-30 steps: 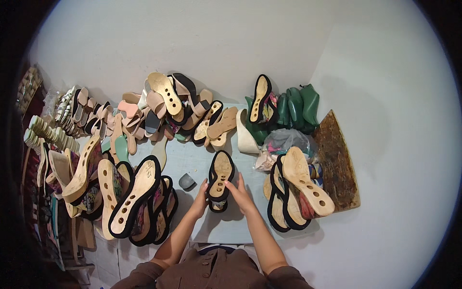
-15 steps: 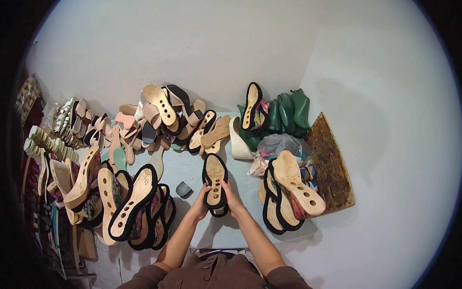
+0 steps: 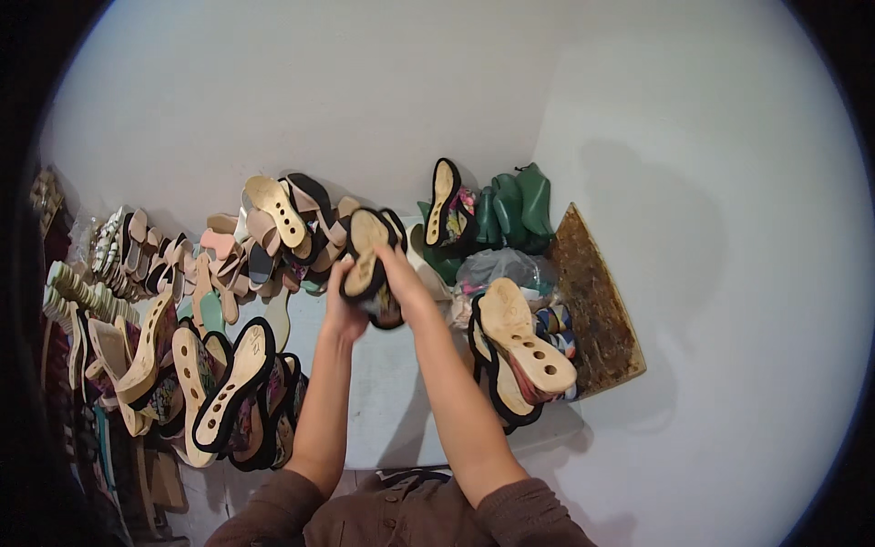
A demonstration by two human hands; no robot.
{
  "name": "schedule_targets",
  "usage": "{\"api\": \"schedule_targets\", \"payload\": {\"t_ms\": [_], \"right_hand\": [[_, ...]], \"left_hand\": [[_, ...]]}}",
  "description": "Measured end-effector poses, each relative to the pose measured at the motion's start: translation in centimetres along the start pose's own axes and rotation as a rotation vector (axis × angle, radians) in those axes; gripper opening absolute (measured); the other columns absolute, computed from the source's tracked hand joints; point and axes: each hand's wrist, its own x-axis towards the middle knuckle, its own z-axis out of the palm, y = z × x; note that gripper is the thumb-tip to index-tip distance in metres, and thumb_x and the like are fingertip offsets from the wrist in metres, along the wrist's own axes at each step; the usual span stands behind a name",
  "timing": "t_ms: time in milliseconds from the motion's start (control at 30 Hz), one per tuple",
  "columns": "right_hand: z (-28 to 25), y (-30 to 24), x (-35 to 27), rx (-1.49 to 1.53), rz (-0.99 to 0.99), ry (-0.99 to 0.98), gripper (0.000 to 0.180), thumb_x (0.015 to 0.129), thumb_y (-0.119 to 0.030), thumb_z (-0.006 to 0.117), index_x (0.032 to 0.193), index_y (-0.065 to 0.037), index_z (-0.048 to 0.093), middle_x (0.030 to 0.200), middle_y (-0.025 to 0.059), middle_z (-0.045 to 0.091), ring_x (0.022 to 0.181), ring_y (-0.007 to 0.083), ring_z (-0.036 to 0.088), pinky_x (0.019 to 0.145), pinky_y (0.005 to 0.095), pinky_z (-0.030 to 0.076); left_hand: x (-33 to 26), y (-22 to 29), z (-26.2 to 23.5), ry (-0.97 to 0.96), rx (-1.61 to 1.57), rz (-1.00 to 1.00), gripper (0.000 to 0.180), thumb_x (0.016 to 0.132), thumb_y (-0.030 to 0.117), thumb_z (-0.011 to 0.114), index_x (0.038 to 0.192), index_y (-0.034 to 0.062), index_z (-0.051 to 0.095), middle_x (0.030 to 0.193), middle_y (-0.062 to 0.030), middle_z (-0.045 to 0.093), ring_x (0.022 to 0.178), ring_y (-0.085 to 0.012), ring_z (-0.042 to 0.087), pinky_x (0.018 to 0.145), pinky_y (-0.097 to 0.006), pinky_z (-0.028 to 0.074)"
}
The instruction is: Sort and organize various shoe components, including wooden wedges and shoe uppers, on a workspace.
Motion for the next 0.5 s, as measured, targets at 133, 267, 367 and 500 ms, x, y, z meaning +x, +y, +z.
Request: {"api": "schedule_targets", "payload": {"t_ms": [133,267,367,500], "right_hand": [[1.6,-9.3,1.5,-0.137,0.207,-0.093,0.046,0.077,-0.046,0.053,0.103,-0.009,0.058,0.098,0.0071,0.062,0.086,0.0204,0.058,0.078,0.0358,0.046],[0.3,-17.2,1.6,-0.467,0.183,-0.139,0.059,0.079,-0.055,0.045,0.119,-0.013,0.047,0.118,0.0103,0.05,0.107,0.0258,0.047,0.087,0.0498,0.037],[-1.4,-20.4,2.4,-0.767,0.078,-0.023,0.08,0.08,-0.06,0.041,0.139,-0.013,0.015,0.138,0.0119,0.028,0.124,0.0284,0.03,0.097,0.0489,0.027],[-6.2,-20.1,6.3,-1.142,-0.168,0.133,0.094,0.078,-0.064,0.037,0.138,-0.005,-0.004,0.138,0.0312,0.012,0.128,0.0432,0.017,0.103,0.0417,0.021]], "left_hand": [[3.8,3.5,5.1,-0.104,0.019,-0.012,0.052,0.077,0.044,0.044,0.113,0.0076,0.051,0.111,-0.0107,0.055,0.101,-0.0255,0.051,0.09,-0.042,0.037],[7.4,4.6,10.3,-0.294,0.025,-0.04,0.055,0.077,0.048,0.041,0.111,0.006,0.052,0.109,-0.0124,0.056,0.099,-0.0277,0.052,0.09,-0.045,0.037],[10.9,4.2,12.2,-0.386,-0.045,-0.109,0.047,0.076,0.039,0.041,0.105,0.0046,0.054,0.103,-0.0135,0.058,0.095,-0.0278,0.055,0.086,-0.045,0.041],[17.8,0.9,12.2,-0.386,-0.034,-0.193,0.03,0.069,0.023,0.042,0.086,0.0039,0.057,0.077,-0.0111,0.062,0.064,-0.025,0.06,0.062,-0.037,0.052]]}}
